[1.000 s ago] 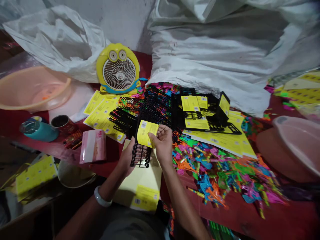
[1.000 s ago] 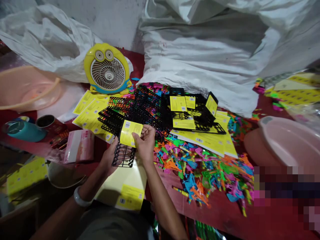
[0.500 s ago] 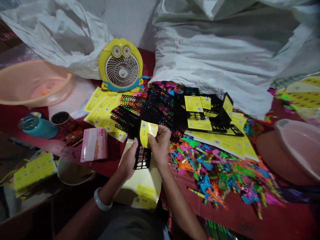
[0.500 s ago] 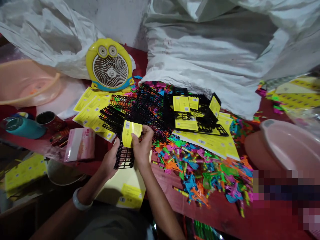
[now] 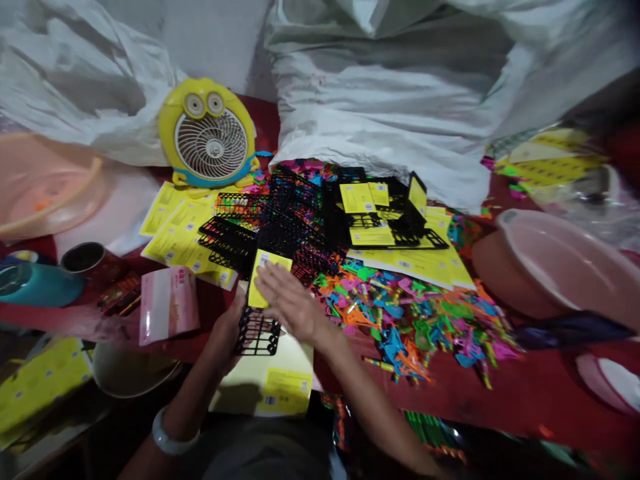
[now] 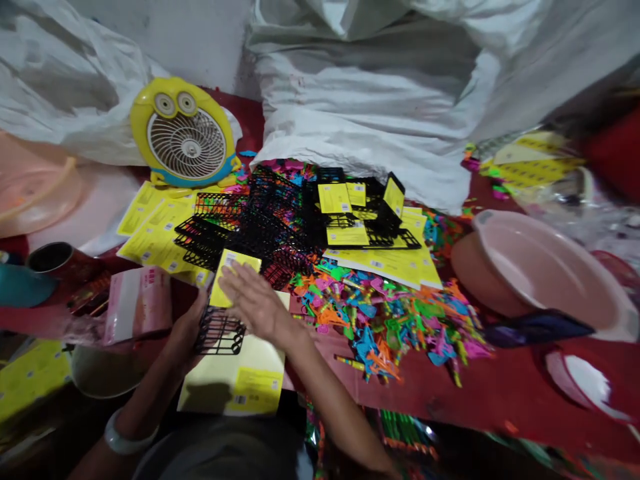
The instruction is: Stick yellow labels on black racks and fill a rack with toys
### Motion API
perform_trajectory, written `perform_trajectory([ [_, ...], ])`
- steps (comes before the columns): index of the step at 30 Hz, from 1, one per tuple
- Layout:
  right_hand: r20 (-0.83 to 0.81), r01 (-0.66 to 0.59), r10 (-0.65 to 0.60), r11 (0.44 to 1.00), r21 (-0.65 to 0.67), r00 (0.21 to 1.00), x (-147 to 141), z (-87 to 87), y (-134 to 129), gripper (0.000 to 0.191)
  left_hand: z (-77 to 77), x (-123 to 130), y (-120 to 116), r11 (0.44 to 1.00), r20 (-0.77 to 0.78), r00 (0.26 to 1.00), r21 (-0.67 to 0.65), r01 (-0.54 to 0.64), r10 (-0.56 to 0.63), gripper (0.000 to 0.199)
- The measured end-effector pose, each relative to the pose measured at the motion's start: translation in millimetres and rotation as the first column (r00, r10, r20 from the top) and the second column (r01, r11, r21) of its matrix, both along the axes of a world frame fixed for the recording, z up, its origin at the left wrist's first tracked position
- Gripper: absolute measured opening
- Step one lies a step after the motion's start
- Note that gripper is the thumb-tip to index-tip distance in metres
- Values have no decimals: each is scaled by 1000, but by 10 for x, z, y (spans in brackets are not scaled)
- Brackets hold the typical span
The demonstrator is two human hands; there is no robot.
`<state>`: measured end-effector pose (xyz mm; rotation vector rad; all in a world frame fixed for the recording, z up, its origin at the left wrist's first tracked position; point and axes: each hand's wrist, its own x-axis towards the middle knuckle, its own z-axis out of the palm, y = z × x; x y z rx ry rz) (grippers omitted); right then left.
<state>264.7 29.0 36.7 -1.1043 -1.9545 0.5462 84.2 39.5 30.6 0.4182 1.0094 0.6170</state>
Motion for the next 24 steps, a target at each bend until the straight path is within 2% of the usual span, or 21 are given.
perform_trajectory([
  [2,103,-61,66,997,-53,992,-129,-55,-220,79,17,-15,17,999,-46,999,-33,-6,4,67],
  [3,146,-62,73,995,-79,987,-179,-98,-314,89,29,-6,29,998,-73,997,-60,-7,3,65],
  [4,175,-50,66,994,-96,982,-212,-144,-389,91,41,15,42,997,-94,996,-82,-6,-1,64],
  [6,179,-11,28,995,-99,983,-198,-217,-472,78,59,90,71,998,-90,996,-57,18,-23,63],
  [8,127,11,-4,998,-59,992,-49,-211,-449,66,70,186,104,994,-45,997,85,69,-65,61],
  [10,80,42,-44,999,17,996,249,-94,-321,55,69,258,137,972,-18,993,206,115,-114,59],
  [11,85,109,-113,993,51,990,449,2,-226,49,61,272,146,962,-27,992,240,128,-125,60],
  [12,105,230,-239,969,93,965,671,114,-122,43,46,268,145,950,-68,990,281,137,-123,60],
  [14,187,483,-514,855,192,837,1126,346,72,40,-18,200,104,889,-245,968,428,162,-58,55],
  [16,283,625,-685,729,280,672,1471,506,185,58,-134,70,19,756,-452,886,615,223,106,47],
  [17,312,642,-709,705,302,632,1560,531,201,63,-212,-8,-33,685,-523,828,680,262,202,46],
  [18,327,635,-704,710,305,630,1582,509,192,63,-298,-87,-87,632,-567,773,718,293,285,49],
  [20,321,567,-611,792,227,724,1431,323,117,52,-472,-238,-192,568,-622,675,744,352,397,54],
  [22,276,463,-463,884,69,842,1103,2,0,39,-608,-362,-288,582,-676,606,712,393,418,57],
  [24,226,398,-372,914,-82,900,736,-339,-123,36,-667,-452,-374,661,-730,576,640,391,366,62],
])
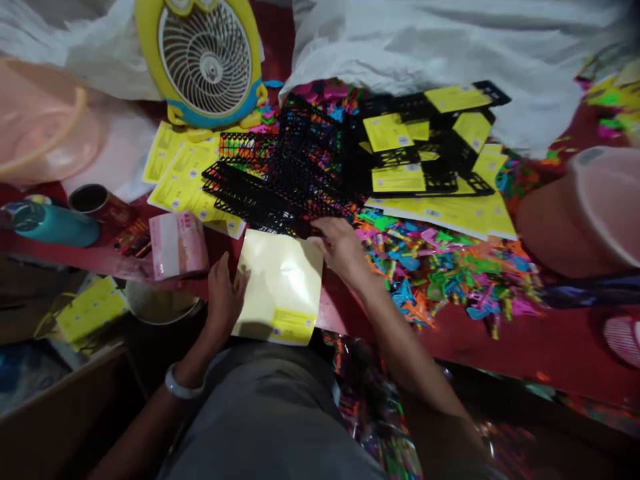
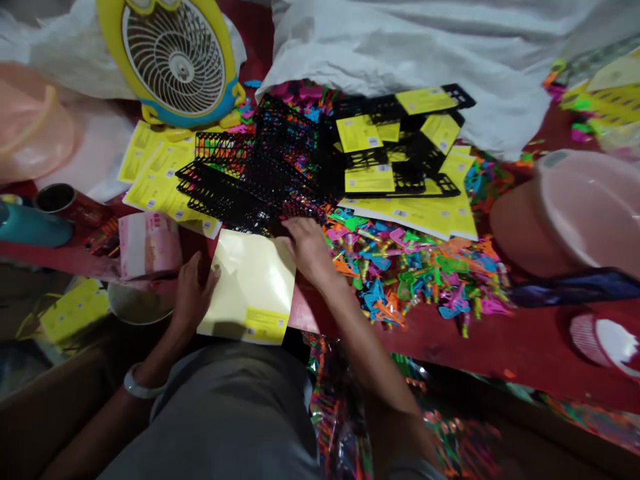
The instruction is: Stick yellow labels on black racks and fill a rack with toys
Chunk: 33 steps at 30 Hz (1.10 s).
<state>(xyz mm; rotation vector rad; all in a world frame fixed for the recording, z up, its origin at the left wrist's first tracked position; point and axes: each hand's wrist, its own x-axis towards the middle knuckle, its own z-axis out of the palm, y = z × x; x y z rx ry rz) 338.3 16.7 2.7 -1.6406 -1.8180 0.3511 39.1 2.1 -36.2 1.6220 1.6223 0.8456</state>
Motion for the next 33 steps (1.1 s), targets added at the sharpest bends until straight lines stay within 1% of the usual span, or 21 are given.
perform_trajectory([
  [2,-58,13,-17,998,-56,998,-287,-254,-95,39,26,-51,-75,989,24,999,-147,-21,25,68],
  [3,-75,35,-40,997,-63,996,-380,-331,-126,39,64,-62,-109,976,60,997,-216,-27,41,69],
  [5,-116,66,-72,996,-57,991,-468,-385,-154,35,166,-64,-165,943,188,979,-332,-12,79,66],
  [7,-213,63,-76,996,-65,974,-456,-341,-147,33,267,-57,-197,909,357,925,-415,34,129,60],
  [9,-373,63,-91,994,-88,923,-396,-255,-105,35,335,-60,-195,868,497,849,-486,103,178,60],
  [11,-501,102,-131,991,-85,855,-326,-175,-19,38,363,-80,-160,817,578,785,-550,172,224,63],
  [13,-542,194,-177,981,-26,822,-265,-127,108,40,365,-111,-110,765,610,754,-599,239,242,65],
  [15,-521,299,-227,953,57,823,-221,-120,251,41,355,-135,-64,736,638,726,-615,281,256,60],
  [16,-502,343,-254,935,91,826,-207,-130,317,40,350,-138,-46,736,656,704,-613,286,273,57],
  [19,-430,413,-323,901,132,843,-189,-196,443,33,339,-89,-23,768,712,612,-589,251,346,52],
  [22,-340,427,-364,894,134,867,-198,-239,438,23,343,32,-31,779,742,544,-582,234,392,53],
  [24,-256,427,-381,891,157,888,-224,-194,362,18,353,118,-42,779,749,513,-588,221,420,51],
  [25,-215,419,-380,890,180,899,-251,-143,304,18,360,154,-46,781,747,507,-589,206,429,51],
  [27,-173,360,-327,906,222,929,-349,4,160,22,376,203,-52,793,738,515,-585,168,436,52],
  [28,-178,291,-254,929,227,951,-424,85,81,23,388,216,-54,798,733,523,-583,152,436,53],
  [29,-200,192,-148,956,221,969,-515,159,5,23,403,222,-55,801,728,534,-580,146,430,52],
  [30,-227,67,-19,976,207,974,-618,219,-64,22,425,223,-54,805,727,547,-573,151,415,50],
  [31,-246,-65,113,979,193,963,-726,258,-121,20,454,220,-52,814,728,563,-559,156,392,46],
  [32,-245,-181,224,966,185,943,-831,274,-162,20,492,215,-47,827,729,580,-539,158,364,43],
  [33,-223,-268,306,945,186,926,-927,268,-186,21,538,209,-39,844,729,596,-514,154,336,40],
])
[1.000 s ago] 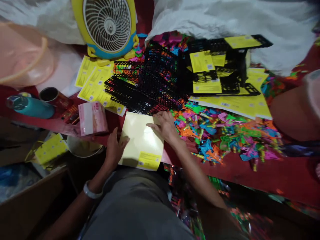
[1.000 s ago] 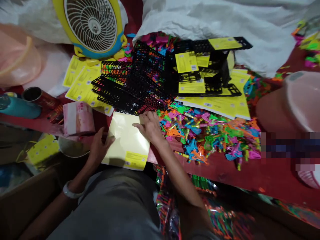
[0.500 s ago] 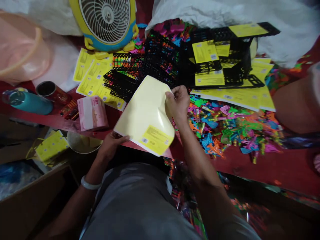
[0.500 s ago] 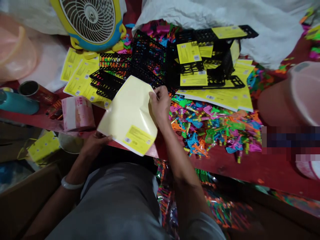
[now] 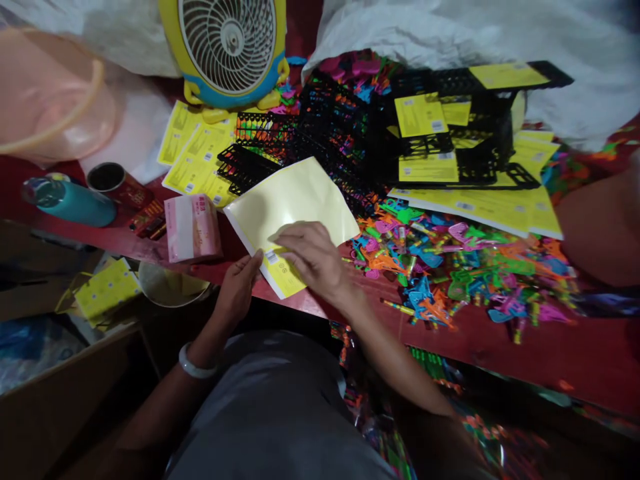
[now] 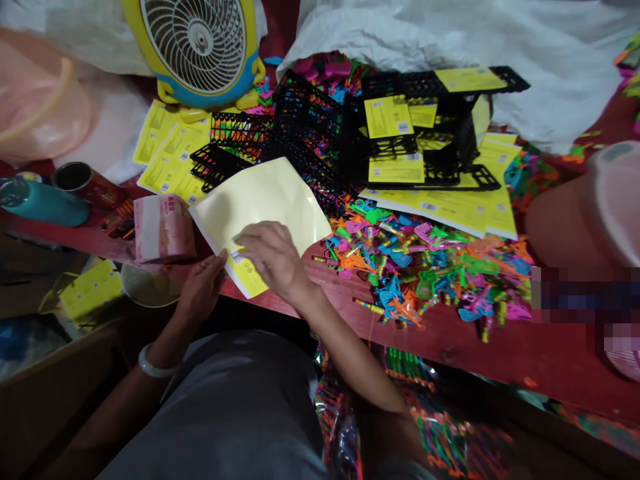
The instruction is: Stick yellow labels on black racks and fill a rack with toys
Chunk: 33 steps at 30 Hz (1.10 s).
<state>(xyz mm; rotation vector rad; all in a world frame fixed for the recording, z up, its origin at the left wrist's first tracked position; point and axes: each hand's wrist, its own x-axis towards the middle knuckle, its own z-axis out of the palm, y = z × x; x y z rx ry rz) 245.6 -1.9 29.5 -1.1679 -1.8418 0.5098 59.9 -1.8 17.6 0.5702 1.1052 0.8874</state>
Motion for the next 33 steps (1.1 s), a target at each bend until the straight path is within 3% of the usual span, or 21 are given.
perform_trajectory([
  [4,182,-65,53,996,63,982,-211,-115,33,29,222,-30,51,995,-69,997,95,-29,35,21],
  [7,281,-85,66,995,55,957,-234,-121,109,25,316,-72,81,987,-244,969,160,10,29,20],
  [13,378,-155,131,987,33,916,-283,-2,243,22,204,-222,98,947,-467,878,222,232,-106,40],
  [18,341,-136,86,982,128,936,-311,-79,217,25,213,-243,104,938,-611,791,251,240,-39,36],
  [21,252,-139,94,976,167,963,-291,-96,171,19,289,-181,106,933,-574,815,246,264,-79,39],
  [25,162,-130,120,990,52,980,-263,-23,168,5,344,-128,123,922,-494,855,237,307,-158,43],
  [29,144,-130,125,991,26,982,-286,59,185,14,392,-145,142,915,-469,859,221,338,-204,44],
  [33,123,-125,120,992,29,985,-320,89,163,14,426,-167,149,929,-465,872,232,287,-153,45],
])
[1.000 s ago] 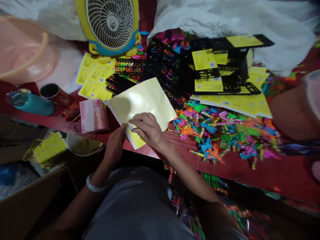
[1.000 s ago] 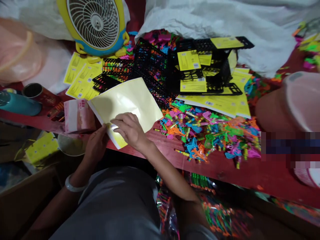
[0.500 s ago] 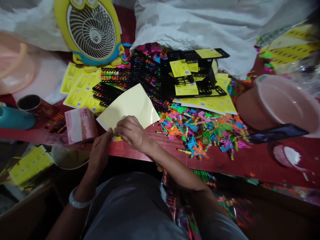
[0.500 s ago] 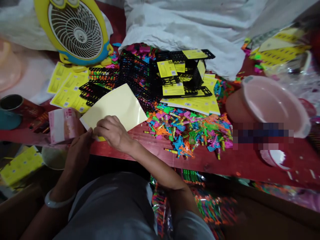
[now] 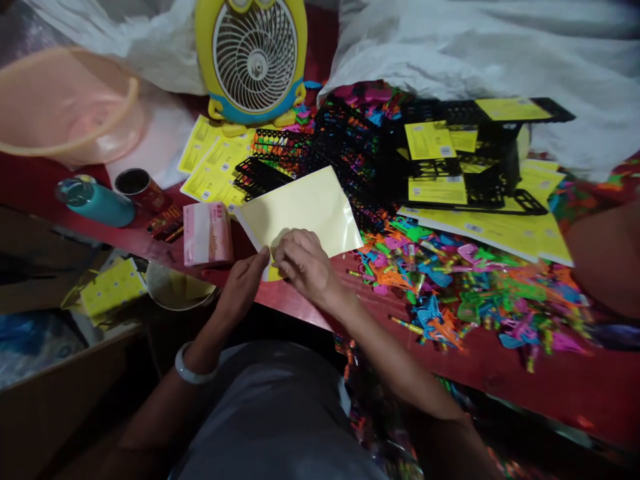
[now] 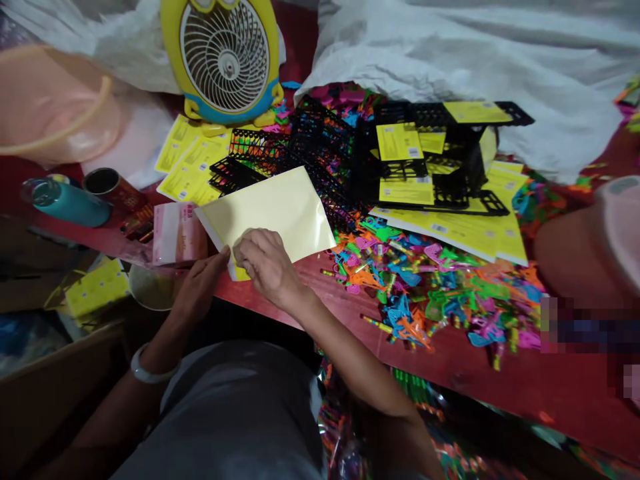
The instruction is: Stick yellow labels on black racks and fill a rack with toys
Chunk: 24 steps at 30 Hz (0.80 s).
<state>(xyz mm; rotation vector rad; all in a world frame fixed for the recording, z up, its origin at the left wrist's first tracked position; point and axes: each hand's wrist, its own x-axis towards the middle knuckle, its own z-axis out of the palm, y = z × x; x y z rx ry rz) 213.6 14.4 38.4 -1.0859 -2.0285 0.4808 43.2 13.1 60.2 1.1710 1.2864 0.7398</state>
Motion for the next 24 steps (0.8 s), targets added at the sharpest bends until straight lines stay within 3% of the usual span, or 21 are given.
perform_trajectory([
  [4,4,28,-28,999,38,1000,2,-16,-15,12,-42,-5,-1,1000,63,998,-3,13,-13,44],
  [10,-39,34,-32,999,41,999,4,-37,-20,20,14,17,3,1000,20,1000,-9,9,-9,44],
  [13,-54,30,-28,999,37,998,7,-35,-23,9,27,19,5,999,51,998,-41,24,-22,47],
  [18,-47,40,-35,993,107,998,15,-45,-4,8,14,18,2,998,103,995,-61,13,-7,45],
  [24,2,38,-38,996,87,999,-16,-40,-1,18,78,37,27,999,63,998,-42,14,-11,45],
])
